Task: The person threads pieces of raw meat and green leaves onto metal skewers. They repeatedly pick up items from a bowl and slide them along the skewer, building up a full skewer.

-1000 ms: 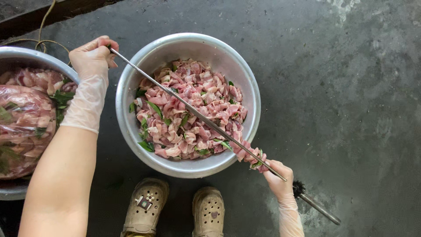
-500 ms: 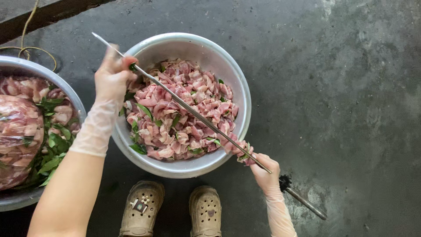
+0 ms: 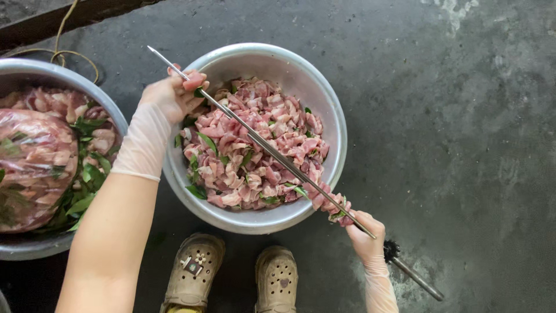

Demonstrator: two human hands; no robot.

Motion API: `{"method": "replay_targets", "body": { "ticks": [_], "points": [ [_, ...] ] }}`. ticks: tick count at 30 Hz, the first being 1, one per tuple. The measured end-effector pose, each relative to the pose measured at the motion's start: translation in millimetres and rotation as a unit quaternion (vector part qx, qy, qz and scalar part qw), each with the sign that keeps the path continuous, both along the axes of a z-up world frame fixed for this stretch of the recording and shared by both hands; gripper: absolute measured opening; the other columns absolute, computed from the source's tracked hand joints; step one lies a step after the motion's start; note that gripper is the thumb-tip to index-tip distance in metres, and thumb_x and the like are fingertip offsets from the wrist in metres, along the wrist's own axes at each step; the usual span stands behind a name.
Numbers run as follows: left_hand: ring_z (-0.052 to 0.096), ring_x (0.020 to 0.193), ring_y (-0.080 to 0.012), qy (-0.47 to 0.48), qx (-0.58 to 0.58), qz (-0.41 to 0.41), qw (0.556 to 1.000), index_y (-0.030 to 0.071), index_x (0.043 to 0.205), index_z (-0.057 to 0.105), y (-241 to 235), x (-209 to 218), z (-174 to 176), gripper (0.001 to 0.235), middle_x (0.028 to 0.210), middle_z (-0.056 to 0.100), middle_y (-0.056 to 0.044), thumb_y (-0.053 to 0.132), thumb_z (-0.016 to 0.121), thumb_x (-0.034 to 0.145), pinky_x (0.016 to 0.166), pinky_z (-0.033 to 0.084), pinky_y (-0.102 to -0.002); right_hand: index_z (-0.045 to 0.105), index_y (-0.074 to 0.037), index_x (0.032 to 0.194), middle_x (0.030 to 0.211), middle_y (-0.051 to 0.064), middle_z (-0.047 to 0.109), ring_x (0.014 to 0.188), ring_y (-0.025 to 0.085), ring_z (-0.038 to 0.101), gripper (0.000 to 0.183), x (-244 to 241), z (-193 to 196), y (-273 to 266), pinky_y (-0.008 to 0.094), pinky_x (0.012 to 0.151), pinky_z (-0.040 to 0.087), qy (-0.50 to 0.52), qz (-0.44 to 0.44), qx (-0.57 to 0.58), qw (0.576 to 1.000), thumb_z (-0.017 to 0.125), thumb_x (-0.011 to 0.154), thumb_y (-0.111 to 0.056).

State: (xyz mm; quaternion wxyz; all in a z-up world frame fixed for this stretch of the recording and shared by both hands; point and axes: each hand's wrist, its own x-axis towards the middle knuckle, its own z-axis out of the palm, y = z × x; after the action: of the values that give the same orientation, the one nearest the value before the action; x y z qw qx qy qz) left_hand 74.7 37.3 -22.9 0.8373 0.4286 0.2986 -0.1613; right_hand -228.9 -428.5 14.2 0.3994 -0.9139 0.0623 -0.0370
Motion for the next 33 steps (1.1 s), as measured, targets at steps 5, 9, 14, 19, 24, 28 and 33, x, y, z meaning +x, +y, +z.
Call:
{"method": "replay_targets", "body": {
  "ticks": [5,9,14,19,24,28,33],
  "points": [
    [0.070,0.085,-0.0267,-0.009,0.014,0.105,0.994,0.002,0.130,0.052,24,4,9,0.028,0.106,0.073,-0.022,0.003,0.047,0.101,0.095,0.062,-0.049,0.075,-0.004,0.090,0.079,0.008,0.073,0.075,0.019,0.071,0.014,2,2,-3,0.030,0.072,0.053,0.005,0.018,-0.005,1.000,0.071,0.077,0.001],
    [0.078,0.089,-0.0286,-0.040,0.055,0.096,0.993,0.008,0.133,0.048,50,6,22,0.031,0.111,0.073,-0.023,0.006,0.045,0.102,0.091,0.065,-0.045,0.075,-0.004,0.088,0.080,0.008,0.074,0.076,0.018,0.072,0.012,1,2,-5,0.030,0.073,0.054,0.008,0.021,-0.017,1.000,0.070,0.078,0.000],
    [0.076,0.091,-0.0317,-0.106,0.057,0.071,0.990,-0.002,0.101,0.055,68,8,24,0.016,0.113,0.072,-0.025,-0.009,0.042,0.093,0.091,0.063,-0.048,0.075,-0.003,0.089,0.081,0.008,0.074,0.076,0.018,0.072,0.011,1,-1,-8,0.029,0.072,0.055,0.014,0.018,-0.028,0.999,0.072,0.079,-0.001],
    [0.073,0.087,-0.0254,-0.117,0.077,0.033,0.990,-0.002,0.087,0.064,68,4,27,0.016,0.105,0.074,-0.020,-0.005,0.052,0.097,0.088,0.065,-0.039,0.075,-0.003,0.093,0.087,0.008,0.075,0.079,0.018,0.073,0.017,2,-2,-8,0.029,0.074,0.055,-0.009,0.029,-0.010,0.999,0.072,0.077,0.000],
    [0.075,0.086,-0.0215,-0.138,0.060,-0.002,0.989,-0.004,0.095,0.066,70,6,12,0.015,0.101,0.075,-0.017,-0.003,0.052,0.099,0.083,0.065,-0.032,0.075,-0.003,0.091,0.083,0.008,0.075,0.077,0.018,0.073,0.013,-1,-2,-9,0.029,0.073,0.055,0.013,0.018,-0.015,1.000,0.071,0.079,0.000],
    [0.071,0.074,-0.0272,-0.117,0.039,0.071,0.990,-0.006,0.093,0.067,74,21,-2,0.013,0.089,0.071,-0.020,-0.008,0.055,0.097,0.066,0.063,-0.036,0.075,-0.003,0.090,0.086,0.009,0.076,0.077,0.018,0.074,0.013,0,-3,-9,0.029,0.073,0.056,0.004,0.021,-0.019,1.000,0.071,0.079,0.000],
    [0.079,0.083,-0.0296,-0.121,0.083,0.121,0.982,-0.001,0.092,0.066,80,19,5,0.015,0.090,0.074,-0.018,-0.007,0.053,0.098,0.070,0.072,-0.039,0.074,-0.002,0.089,0.085,0.008,0.076,0.077,0.018,0.074,0.009,-2,-10,-14,0.029,0.073,0.056,0.001,0.022,-0.011,1.000,0.073,0.080,-0.001]
  ]
}}
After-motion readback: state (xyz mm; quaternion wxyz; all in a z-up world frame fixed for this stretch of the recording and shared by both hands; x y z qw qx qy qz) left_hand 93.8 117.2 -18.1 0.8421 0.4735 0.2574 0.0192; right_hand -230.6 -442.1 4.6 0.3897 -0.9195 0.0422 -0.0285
